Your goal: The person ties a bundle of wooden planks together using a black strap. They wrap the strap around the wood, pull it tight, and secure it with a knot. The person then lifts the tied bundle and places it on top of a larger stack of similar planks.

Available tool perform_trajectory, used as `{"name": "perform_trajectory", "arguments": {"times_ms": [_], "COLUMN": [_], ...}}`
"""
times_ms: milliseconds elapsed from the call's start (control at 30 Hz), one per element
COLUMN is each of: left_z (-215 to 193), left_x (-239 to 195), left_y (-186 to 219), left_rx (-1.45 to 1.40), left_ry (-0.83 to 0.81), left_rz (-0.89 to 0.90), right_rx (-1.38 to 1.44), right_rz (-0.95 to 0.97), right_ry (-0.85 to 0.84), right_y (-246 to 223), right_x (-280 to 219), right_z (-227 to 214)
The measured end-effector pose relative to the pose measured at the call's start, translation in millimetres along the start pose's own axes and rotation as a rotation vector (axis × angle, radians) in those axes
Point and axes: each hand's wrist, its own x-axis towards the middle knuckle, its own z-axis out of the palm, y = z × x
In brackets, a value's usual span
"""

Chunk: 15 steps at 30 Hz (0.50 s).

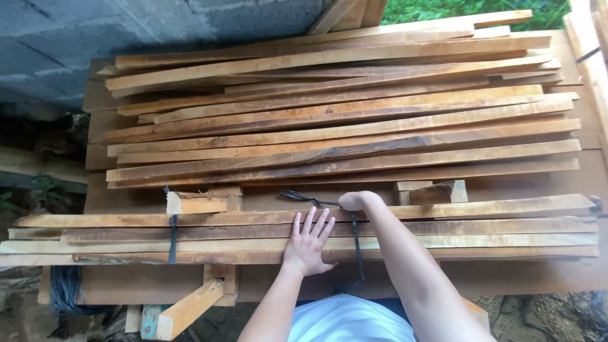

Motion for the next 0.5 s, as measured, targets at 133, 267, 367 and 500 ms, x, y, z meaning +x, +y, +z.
{"name": "perform_trajectory", "arguments": {"times_ms": [133,267,367,500], "left_z": [5.9,27.0,50.8,54.9], "left_x": [-12.0,-13.6,4.5,4.2], "left_y": [6.1,24.6,59.4,60.3], "left_rx": [0.017,0.113,0.165,0.107], "left_ry": [0.066,0.250,0.393,0.398], "left_rz": [0.008,0.016,0.016,-0.001], "right_rx": [-0.173,-0.220,0.064,-0.080], "right_rz": [-0.055,-0.091,0.007,-0.051], "right_ry": [0.002,0.115,0.184,0.023], "right_y": [-1.3,72.5,32.9,19.3], "right_x": [1.9,168.1,85.3,47.8], "right_z": [9.4,36.5,30.0,28.6]}}
